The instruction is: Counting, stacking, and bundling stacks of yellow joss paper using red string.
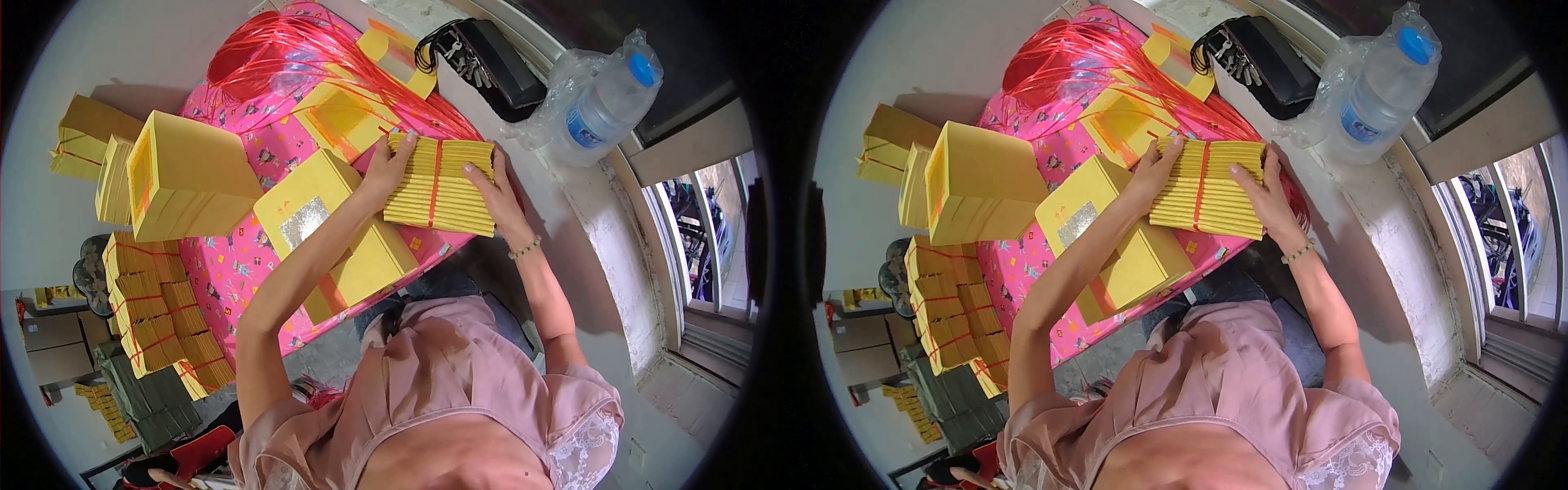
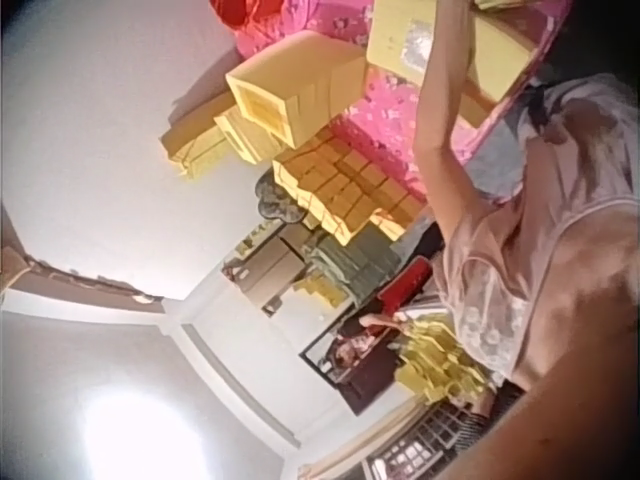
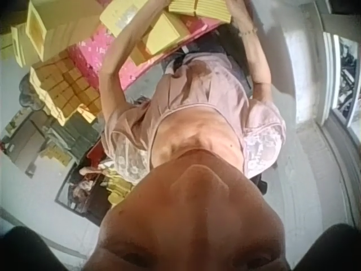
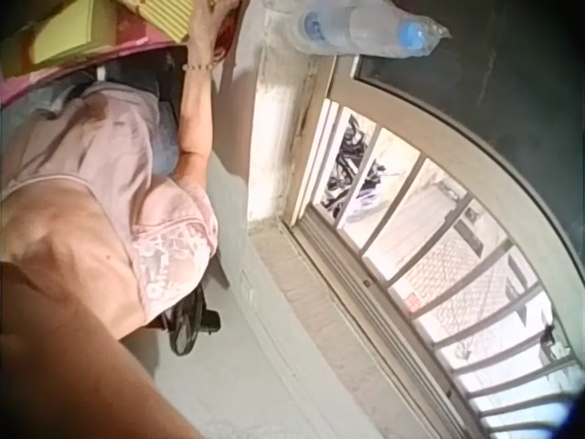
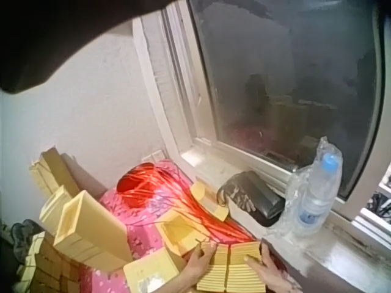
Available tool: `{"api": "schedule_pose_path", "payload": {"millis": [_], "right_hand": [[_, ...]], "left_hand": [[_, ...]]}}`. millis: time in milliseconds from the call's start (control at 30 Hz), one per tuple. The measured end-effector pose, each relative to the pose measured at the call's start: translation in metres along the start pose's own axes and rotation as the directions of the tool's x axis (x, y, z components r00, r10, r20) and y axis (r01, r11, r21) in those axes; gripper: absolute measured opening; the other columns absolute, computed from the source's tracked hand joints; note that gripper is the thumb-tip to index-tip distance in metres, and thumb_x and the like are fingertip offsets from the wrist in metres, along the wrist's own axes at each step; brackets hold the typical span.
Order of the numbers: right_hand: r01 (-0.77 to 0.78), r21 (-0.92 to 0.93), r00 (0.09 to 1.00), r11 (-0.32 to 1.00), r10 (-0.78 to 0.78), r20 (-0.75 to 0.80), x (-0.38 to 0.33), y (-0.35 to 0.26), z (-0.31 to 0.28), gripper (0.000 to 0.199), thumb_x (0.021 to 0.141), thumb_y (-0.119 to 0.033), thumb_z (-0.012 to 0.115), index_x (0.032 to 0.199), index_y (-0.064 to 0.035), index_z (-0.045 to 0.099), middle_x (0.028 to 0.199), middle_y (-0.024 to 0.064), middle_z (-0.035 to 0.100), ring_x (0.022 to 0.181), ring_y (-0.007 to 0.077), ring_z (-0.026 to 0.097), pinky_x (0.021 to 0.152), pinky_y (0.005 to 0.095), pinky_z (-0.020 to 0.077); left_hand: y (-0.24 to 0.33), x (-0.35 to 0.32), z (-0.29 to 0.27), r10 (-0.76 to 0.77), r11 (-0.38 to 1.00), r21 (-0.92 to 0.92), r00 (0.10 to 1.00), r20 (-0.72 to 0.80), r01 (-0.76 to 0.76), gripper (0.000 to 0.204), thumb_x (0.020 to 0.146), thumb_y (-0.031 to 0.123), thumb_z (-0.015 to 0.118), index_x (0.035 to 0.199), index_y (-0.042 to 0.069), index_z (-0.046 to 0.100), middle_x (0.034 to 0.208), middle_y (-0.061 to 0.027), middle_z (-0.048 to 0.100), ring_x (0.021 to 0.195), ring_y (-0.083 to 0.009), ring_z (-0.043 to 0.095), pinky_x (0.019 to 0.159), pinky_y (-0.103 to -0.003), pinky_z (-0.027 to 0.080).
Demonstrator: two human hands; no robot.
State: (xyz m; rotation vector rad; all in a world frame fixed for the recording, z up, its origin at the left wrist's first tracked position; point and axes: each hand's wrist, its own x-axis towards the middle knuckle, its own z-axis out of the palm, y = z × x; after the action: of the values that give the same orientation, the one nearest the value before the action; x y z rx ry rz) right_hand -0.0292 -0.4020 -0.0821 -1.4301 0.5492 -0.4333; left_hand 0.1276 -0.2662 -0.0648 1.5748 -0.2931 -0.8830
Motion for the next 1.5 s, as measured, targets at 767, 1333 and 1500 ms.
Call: {"api": "schedule_pose_path", "payload": {"millis": [767, 1333, 1500], "right_hand": [[0.004, 0.352, 1.0, 0.936, -0.013, 0.022, -0.016, 0.047, -0.004, 0.076, 0.101, -0.056, 0.029, 0.154, -0.007, 0.007, 0.158, 0.0094, 0.015, 0.145, 0.0203, 0.017, 0.118, 0.0324, 0.0146], [-0.029, 0.264, 0.998, 0.964, 0.014, 0.058, -0.025, 0.01, -0.006, 0.077, 0.095, -0.018, 0.054, 0.152, 0.0004, 0.005, 0.155, 0.0149, 0.02, 0.142, 0.0231, 0.022, 0.114, 0.0318, 0.0209], [0.01, 0.276, 0.999, 0.961, -0.022, 0.038, -0.023, 0.013, -0.006, 0.077, 0.094, -0.021, 0.055, 0.152, -0.0013, 0.01, 0.155, 0.0147, 0.021, 0.142, 0.0236, 0.022, 0.115, 0.0324, 0.0205]], "left_hand": [[0.01, -0.002, -0.003, -0.246, 0.958, -0.121, 0.963, 0.112, 0.259, 0.074, 0.084, 0.057, 0.067, 0.126, -0.001, 0.05, 0.107, -0.012, 0.064, 0.094, -0.0185, 0.064, 0.077, -0.032, 0.055], [-0.009, -0.009, -0.013, -0.151, 0.977, -0.127, 0.974, 0.169, 0.173, 0.105, 0.075, 0.029, 0.085, 0.145, -0.004, 0.013, 0.13, -0.0236, 0.05, 0.118, -0.03, 0.055, 0.091, -0.039, 0.053], [-0.007, -0.01, -0.011, -0.121, 0.988, -0.076, 0.982, 0.142, 0.132, 0.106, 0.075, 0.03, 0.084, 0.144, -0.005, 0.013, 0.13, -0.0233, 0.051, 0.117, -0.0286, 0.055, 0.091, -0.037, 0.053]]}}
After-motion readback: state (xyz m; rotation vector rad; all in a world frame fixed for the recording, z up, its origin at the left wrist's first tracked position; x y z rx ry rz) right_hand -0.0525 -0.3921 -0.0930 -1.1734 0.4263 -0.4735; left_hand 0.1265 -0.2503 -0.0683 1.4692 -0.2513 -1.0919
